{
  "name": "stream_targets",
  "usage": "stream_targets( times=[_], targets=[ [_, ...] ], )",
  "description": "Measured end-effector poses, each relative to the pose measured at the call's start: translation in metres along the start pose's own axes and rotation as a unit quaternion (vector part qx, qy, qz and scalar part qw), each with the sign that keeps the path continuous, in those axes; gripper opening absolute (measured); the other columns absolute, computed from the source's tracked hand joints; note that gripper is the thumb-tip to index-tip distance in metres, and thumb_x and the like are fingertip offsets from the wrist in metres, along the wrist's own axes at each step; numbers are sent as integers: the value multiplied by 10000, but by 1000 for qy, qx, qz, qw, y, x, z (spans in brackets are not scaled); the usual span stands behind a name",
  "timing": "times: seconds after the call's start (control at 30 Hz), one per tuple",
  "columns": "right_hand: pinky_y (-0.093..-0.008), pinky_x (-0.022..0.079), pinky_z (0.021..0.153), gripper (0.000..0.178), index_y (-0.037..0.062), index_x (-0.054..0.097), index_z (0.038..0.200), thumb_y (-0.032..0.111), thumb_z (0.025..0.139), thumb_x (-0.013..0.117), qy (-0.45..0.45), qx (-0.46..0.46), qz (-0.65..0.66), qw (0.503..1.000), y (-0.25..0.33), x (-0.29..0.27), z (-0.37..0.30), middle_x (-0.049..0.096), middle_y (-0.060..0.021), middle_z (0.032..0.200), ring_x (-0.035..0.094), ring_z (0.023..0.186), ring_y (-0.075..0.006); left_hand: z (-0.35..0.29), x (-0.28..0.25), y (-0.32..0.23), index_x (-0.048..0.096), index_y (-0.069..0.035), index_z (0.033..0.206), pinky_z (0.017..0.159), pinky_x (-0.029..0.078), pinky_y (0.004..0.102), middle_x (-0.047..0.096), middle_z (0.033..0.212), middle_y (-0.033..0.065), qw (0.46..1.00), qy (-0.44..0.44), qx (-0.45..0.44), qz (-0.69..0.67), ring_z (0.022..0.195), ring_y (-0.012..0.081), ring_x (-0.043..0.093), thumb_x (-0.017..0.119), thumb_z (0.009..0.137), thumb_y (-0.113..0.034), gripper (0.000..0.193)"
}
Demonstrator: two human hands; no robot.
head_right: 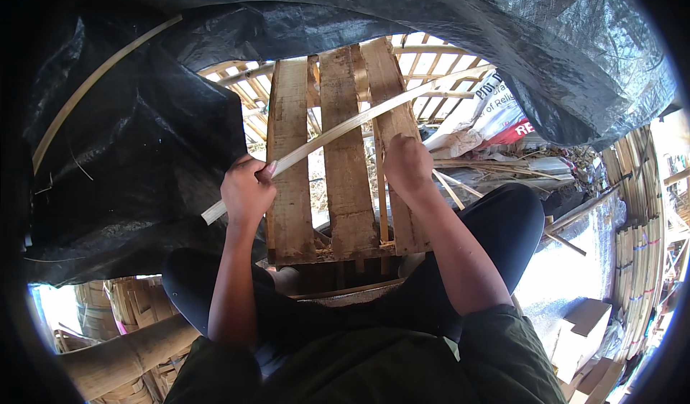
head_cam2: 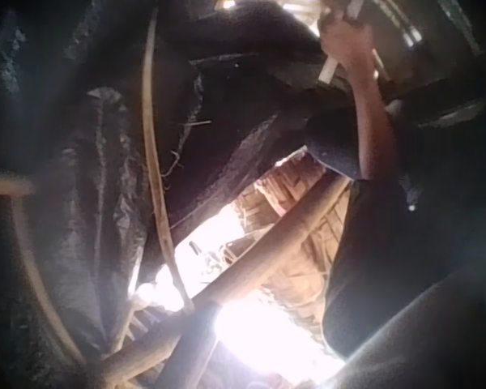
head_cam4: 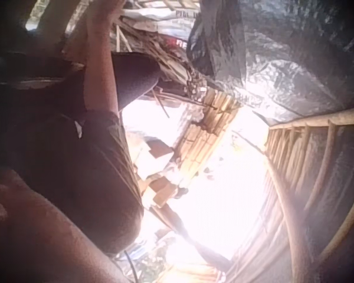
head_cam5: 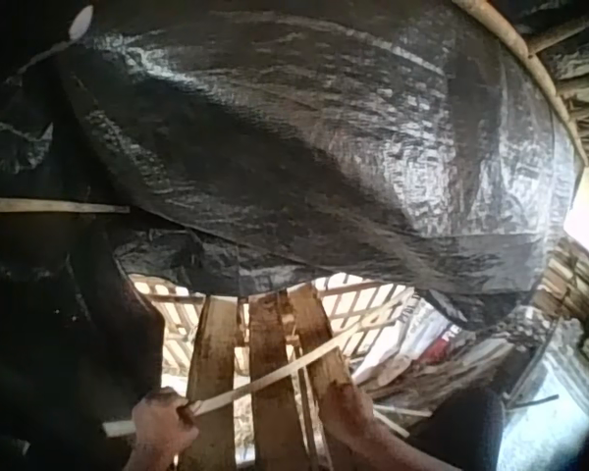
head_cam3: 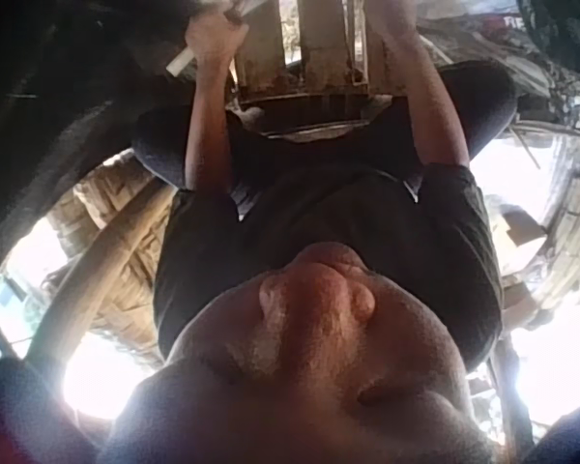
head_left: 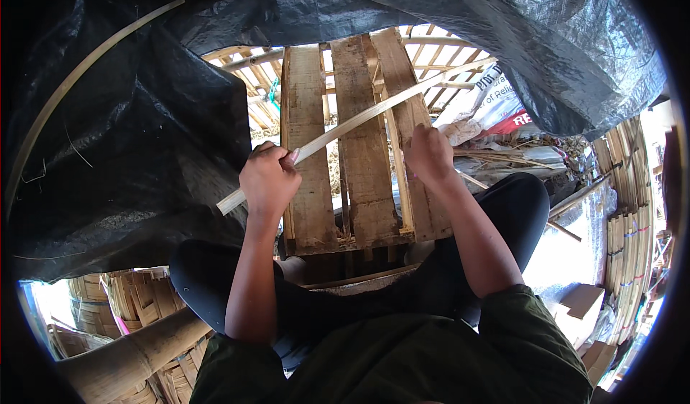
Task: Shaving a thin strip of wood using a small knife.
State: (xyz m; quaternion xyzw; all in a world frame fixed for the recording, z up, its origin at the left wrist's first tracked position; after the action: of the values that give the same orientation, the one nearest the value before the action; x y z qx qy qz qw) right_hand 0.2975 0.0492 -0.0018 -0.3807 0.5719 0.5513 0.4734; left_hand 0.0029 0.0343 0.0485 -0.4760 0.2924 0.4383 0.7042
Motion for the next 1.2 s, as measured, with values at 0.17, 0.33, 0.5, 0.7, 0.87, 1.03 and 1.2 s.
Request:
stream_targets(
  times=[0.17,0.33,0.5,0.7,0.87,1.03,1.2],
  targets=[
    [-477,548,688,197,-39,649,863,150,841,597,136,-85,17,987,15,5,-5,674,-259,784,701,735,-381,1,1,1,677,-52,715,630,493,432,642,776,90,1000,26,-11,-11,722,330,641,735,812,-159,155],
    [-468,543,716,168,-11,664,879,119,814,581,226,2,31,974,-18,-47,-5,682,-246,825,697,768,-380,0,-1,12,675,-35,744,648,493,411,659,793,103,996,79,-3,-49,740,321,653,758,804,-149,154],
    [-496,541,743,208,-11,638,925,168,896,536,-64,-1,29,998,-36,-72,5,692,-244,827,687,825,-422,1,-6,15,651,4,783,622,471,377,632,788,138,977,188,33,-99,689,267,638,768,788,-73,140],
    [-517,509,730,71,-50,550,921,5,881,571,69,-129,223,964,0,-35,1,656,-281,883,661,829,-432,-2,-12,33,654,2,777,704,499,402,663,819,155,960,271,2,-74,779,339,656,746,755,-10,95],
    [-518,503,742,96,-22,548,965,38,892,566,34,-163,118,979,24,-50,-15,658,-253,866,650,829,-446,-8,-12,66,682,6,752,719,519,415,680,819,178,970,239,-46,1,811,346,674,754,741,-31,82],
    [-532,492,734,114,-34,532,971,75,943,546,139,-134,116,974,8,-25,-21,649,-292,836,641,834,-476,-9,-12,68,706,2,785,727,535,414,694,827,191,968,240,-75,24,807,360,683,757,746,-38,76],
    [-548,478,712,133,-53,527,984,72,948,556,125,-185,175,959,19,-24,-22,639,-303,798,635,816,-494,-7,-13,72,716,-19,869,823,520,416,679,940,164,975,217,0,50,918,350,663,792,757,-108,161]
  ],
)
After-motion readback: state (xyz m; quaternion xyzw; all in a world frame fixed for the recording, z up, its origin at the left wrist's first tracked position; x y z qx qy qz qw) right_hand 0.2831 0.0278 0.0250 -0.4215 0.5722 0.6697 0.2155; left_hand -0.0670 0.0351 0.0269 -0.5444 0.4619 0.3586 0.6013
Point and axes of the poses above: each hand's wrist, its own z-axis towards the middle knuckle, its own x-axis out of the palm, y = z × x, the point moved 5 cm from there along z, towards the middle knuckle
